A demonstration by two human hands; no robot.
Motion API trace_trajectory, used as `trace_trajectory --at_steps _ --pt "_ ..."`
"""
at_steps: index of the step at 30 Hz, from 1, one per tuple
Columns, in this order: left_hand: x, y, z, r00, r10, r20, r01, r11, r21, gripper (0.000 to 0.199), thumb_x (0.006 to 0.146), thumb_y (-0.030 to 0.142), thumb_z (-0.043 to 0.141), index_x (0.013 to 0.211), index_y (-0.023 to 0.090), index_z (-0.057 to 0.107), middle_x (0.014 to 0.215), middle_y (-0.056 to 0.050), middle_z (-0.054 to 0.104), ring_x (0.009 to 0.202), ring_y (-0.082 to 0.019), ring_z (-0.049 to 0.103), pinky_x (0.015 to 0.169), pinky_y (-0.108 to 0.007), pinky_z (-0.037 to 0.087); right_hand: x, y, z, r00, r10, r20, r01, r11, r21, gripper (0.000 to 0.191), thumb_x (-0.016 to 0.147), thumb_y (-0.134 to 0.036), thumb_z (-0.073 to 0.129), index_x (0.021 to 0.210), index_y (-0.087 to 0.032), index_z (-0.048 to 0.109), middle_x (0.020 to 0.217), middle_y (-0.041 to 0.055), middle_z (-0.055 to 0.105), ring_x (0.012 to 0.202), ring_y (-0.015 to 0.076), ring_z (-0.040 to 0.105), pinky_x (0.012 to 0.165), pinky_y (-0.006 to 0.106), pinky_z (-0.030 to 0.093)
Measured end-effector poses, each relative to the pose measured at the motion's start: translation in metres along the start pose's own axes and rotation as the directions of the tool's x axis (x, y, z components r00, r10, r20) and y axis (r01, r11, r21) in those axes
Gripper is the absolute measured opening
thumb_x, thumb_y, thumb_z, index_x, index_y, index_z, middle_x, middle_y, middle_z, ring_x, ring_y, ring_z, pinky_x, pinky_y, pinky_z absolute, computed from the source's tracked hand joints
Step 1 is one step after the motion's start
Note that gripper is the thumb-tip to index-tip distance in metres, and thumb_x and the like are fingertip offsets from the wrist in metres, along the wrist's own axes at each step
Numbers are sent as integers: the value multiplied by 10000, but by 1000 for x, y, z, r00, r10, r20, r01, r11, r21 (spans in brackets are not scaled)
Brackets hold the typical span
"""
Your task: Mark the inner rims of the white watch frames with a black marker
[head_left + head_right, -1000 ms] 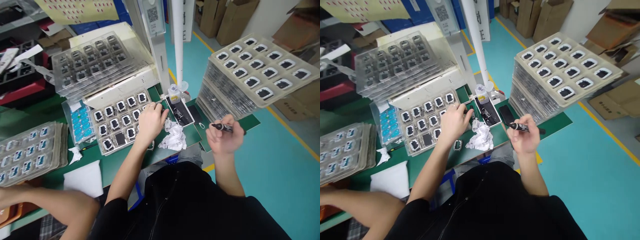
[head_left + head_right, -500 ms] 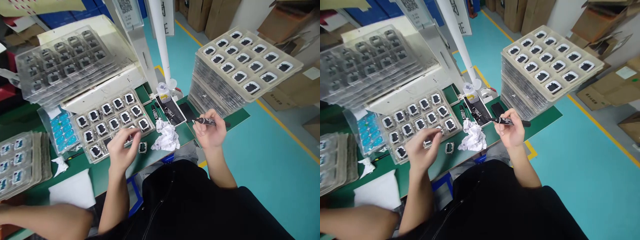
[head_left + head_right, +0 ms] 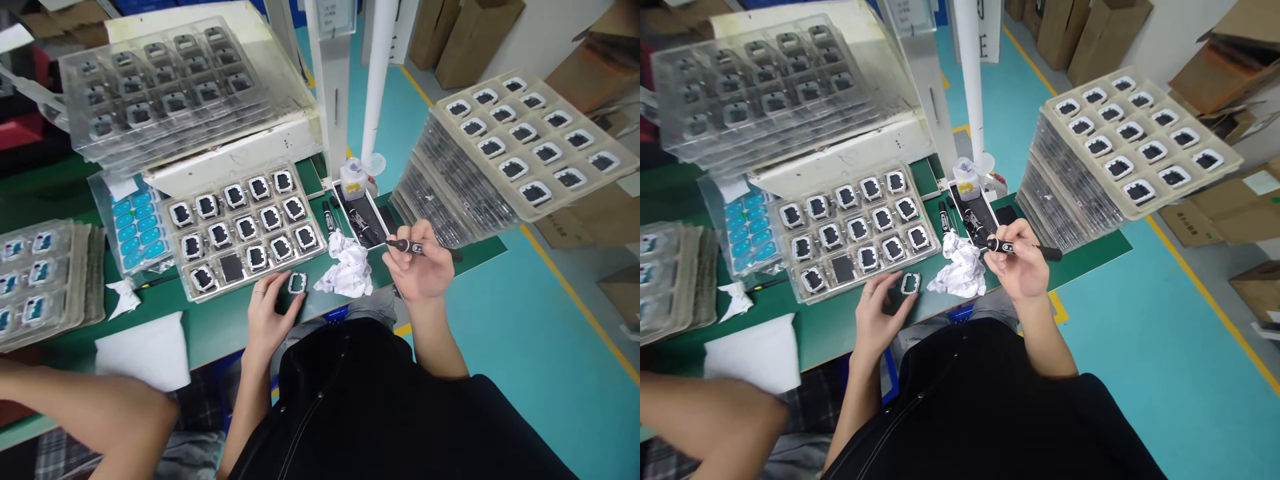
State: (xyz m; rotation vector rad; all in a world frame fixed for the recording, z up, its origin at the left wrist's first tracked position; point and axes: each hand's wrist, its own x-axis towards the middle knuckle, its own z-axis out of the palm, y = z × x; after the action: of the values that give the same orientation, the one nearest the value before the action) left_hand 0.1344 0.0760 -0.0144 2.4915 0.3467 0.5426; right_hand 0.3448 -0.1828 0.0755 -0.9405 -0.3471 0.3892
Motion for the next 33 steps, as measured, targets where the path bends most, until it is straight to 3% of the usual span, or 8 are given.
trace_trajectory --at_steps 3,9,16,18,22,24,27,33 --pt "-2 0 6 999 35 32 -36 999 36 480 1149 430 763 1594 259 703 1417 -155 761 1306 -359 741 1089 -493 642 1 0 4 998 -14 57 12 999 45 425 868 -482 917 868 -300 533 726 -52 394 566 151 284 428 246 286" --pt "0 -4 6 993 16 116 -25 997 70 554 1162 462 710 1675 259 658 1408 -170 734 1296 -376 713 1038 -493 634 4 4 6 998 -1 64 0 1000 7 457 855 -501 930 844 -296 522 754 -44 386 571 152 296 426 251 302" --pt "4 1 5 991 -39 125 38 999 10 432 1108 495 791 1456 244 739 1337 -151 739 1258 -367 721 1085 -506 624 -1 -1 2 993 -118 24 120 975 -187 469 1081 -657 766 845 -299 574 724 -14 380 596 183 358 482 306 351" --pt "5 2 5 990 -84 110 89 995 -39 403 1051 490 866 1342 243 738 1293 -130 759 1209 -347 731 1067 -483 625 -1 -4 -2 957 -284 -54 248 904 -349 533 1138 -672 661 771 -294 582 684 5 363 604 210 409 532 356 378" --pt "4 6 4 970 -234 70 243 958 -150 429 940 451 975 1234 255 732 1071 -42 773 942 -247 727 899 -377 620 -1 -11 -8 787 -617 -10 406 531 -744 429 1113 -533 700 757 -295 710 813 67 563 782 288 641 720 486 567" --pt "3 10 5 948 -311 63 316 910 -269 466 913 451 989 1244 258 724 965 3 766 797 -191 695 801 -327 609 -3 -15 -7 819 -571 55 353 426 -833 241 1141 -470 731 1042 -310 881 1101 100 726 986 327 745 888 555 642" --pt "6 18 10 924 -378 57 350 778 -521 514 884 441 995 1244 249 682 1006 -11 816 814 -172 773 819 -307 667 -8 -14 -1 914 -380 140 291 374 -881 299 1211 -390 688 1460 -378 853 1351 102 762 1106 318 779 910 525 662" --pt "26 34 22 934 -358 6 225 573 -788 617 817 402 1077 1261 239 680 1073 -33 829 882 -160 833 903 -308 725 7 18 16 922 -121 369 388 238 -891 280 1224 -355 637 1371 -329 874 1170 99 705 1019 275 720 867 455 615"
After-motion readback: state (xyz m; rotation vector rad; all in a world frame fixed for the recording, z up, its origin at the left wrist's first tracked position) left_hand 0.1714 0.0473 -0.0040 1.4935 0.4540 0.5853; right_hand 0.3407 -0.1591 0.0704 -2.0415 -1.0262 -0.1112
